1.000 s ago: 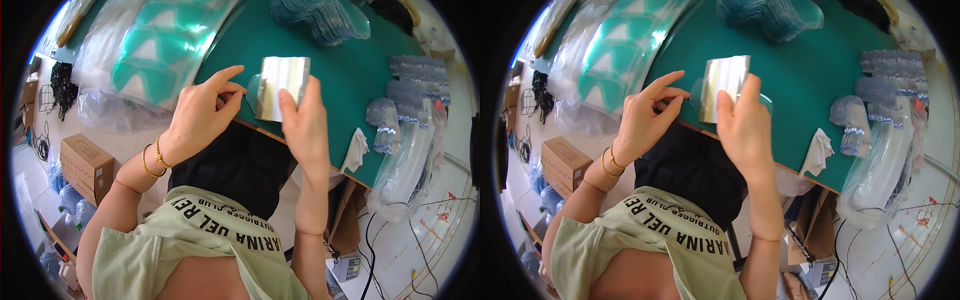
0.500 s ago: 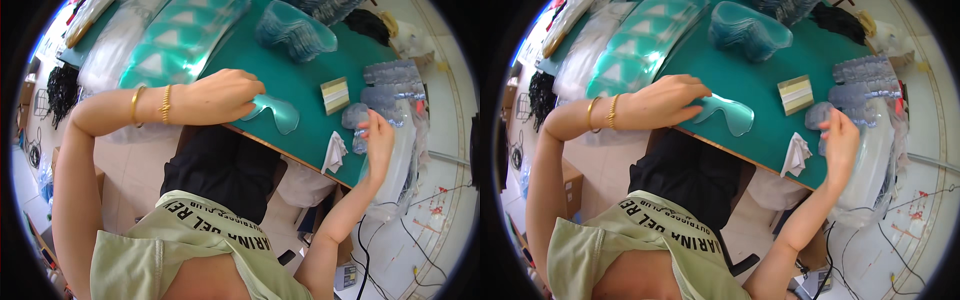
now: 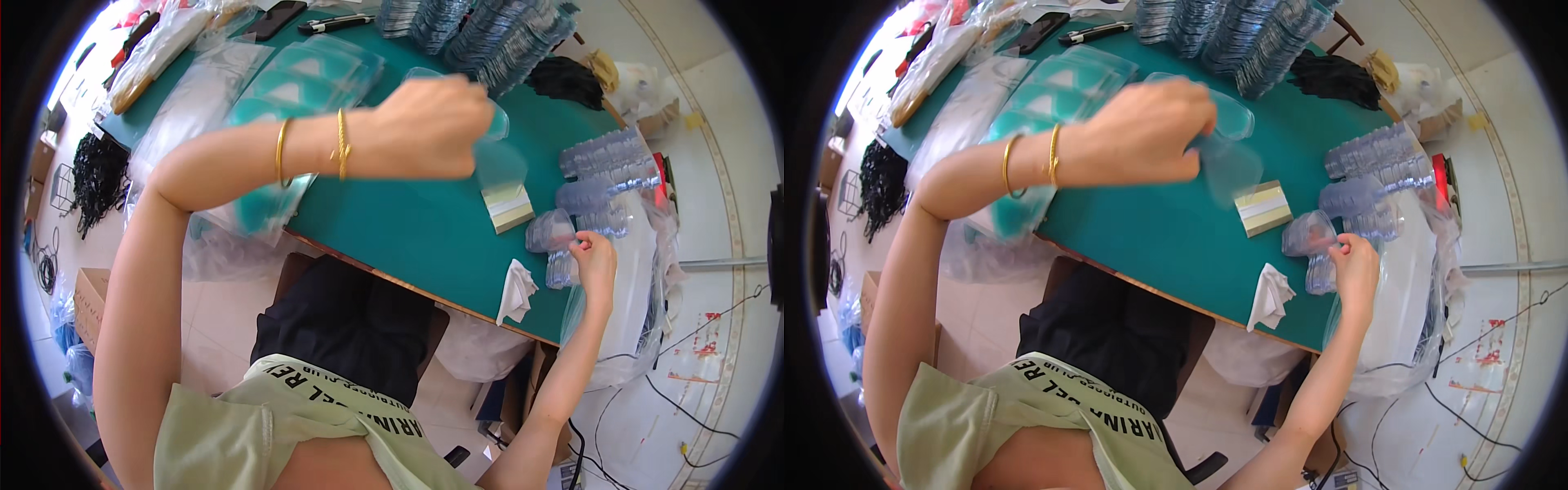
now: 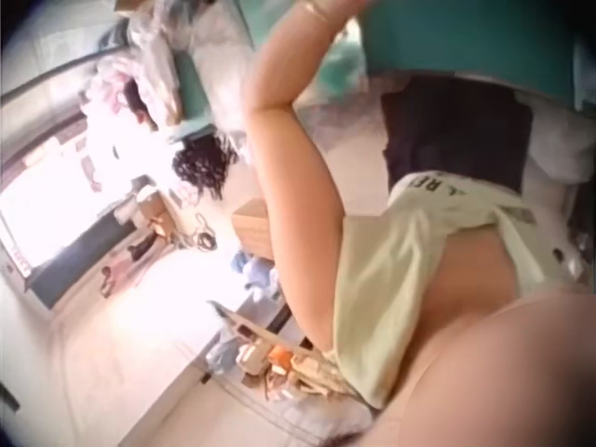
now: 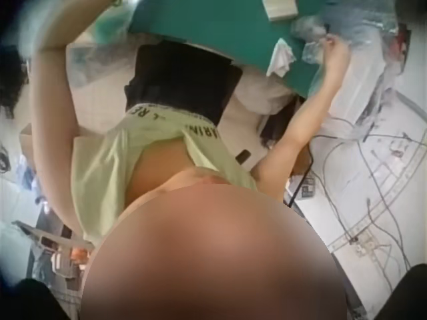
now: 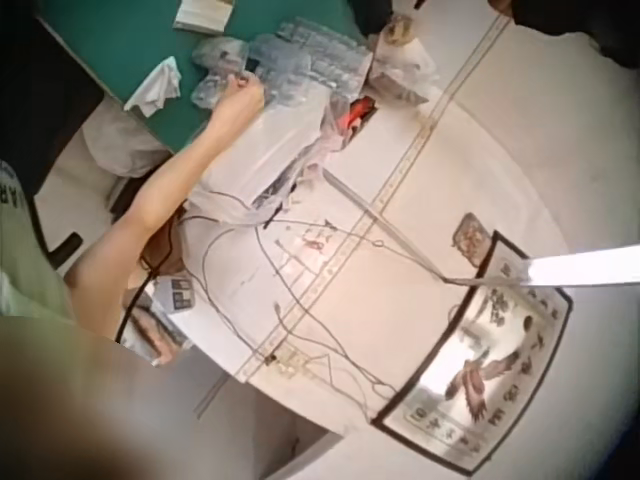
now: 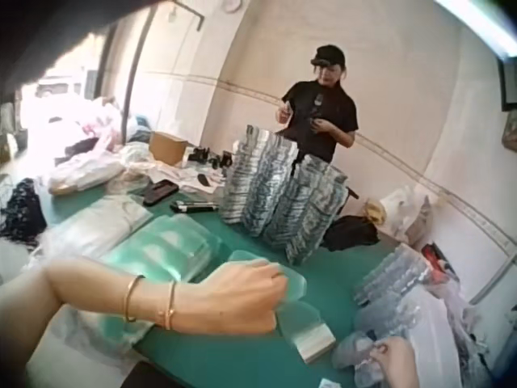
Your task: Cleaning face shield components with a cloth and placing them into plastic packaging bags.
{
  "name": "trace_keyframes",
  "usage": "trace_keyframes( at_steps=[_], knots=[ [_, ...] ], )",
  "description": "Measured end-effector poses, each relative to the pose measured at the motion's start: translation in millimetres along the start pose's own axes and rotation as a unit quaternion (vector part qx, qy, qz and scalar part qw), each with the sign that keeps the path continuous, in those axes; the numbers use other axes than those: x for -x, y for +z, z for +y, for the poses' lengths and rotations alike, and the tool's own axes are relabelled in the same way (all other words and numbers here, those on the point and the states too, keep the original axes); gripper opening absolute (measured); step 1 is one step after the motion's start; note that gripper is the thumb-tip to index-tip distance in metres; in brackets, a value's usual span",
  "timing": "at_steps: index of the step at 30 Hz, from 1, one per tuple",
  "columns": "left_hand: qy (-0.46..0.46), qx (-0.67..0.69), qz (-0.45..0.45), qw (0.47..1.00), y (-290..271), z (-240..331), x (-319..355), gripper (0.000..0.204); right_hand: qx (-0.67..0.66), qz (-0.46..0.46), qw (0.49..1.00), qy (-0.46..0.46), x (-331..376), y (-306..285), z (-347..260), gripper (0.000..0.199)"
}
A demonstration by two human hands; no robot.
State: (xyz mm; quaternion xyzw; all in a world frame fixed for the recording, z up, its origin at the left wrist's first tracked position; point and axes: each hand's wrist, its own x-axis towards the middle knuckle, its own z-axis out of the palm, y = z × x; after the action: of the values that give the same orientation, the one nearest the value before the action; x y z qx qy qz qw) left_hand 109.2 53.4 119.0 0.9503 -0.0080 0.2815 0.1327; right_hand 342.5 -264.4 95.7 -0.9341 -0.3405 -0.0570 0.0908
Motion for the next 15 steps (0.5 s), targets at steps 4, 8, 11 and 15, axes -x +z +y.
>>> trace_keyframes(
  at_steps=[4,8,11,15],
  knots=[
    [-0.082,-0.079,-0.112,0.987,-10,-37,-51,0.030,0.033,0.008,0.999,0.012,-6,-10,-16,0.035],
    [-0.075,-0.073,-0.168,0.980,2,-67,-45,0.036,0.052,-0.003,0.998,-0.025,-10,-2,-3,0.039],
    [0.026,-0.020,0.091,0.995,-6,-58,-6,0.035,0.030,-0.050,0.998,0.019,-13,0,-2,0.041],
    [-0.016,0.047,0.110,0.993,-51,-20,59,0.028,0.007,-0.017,1.000,-0.002,-3,-5,-6,0.036]
  ],
)
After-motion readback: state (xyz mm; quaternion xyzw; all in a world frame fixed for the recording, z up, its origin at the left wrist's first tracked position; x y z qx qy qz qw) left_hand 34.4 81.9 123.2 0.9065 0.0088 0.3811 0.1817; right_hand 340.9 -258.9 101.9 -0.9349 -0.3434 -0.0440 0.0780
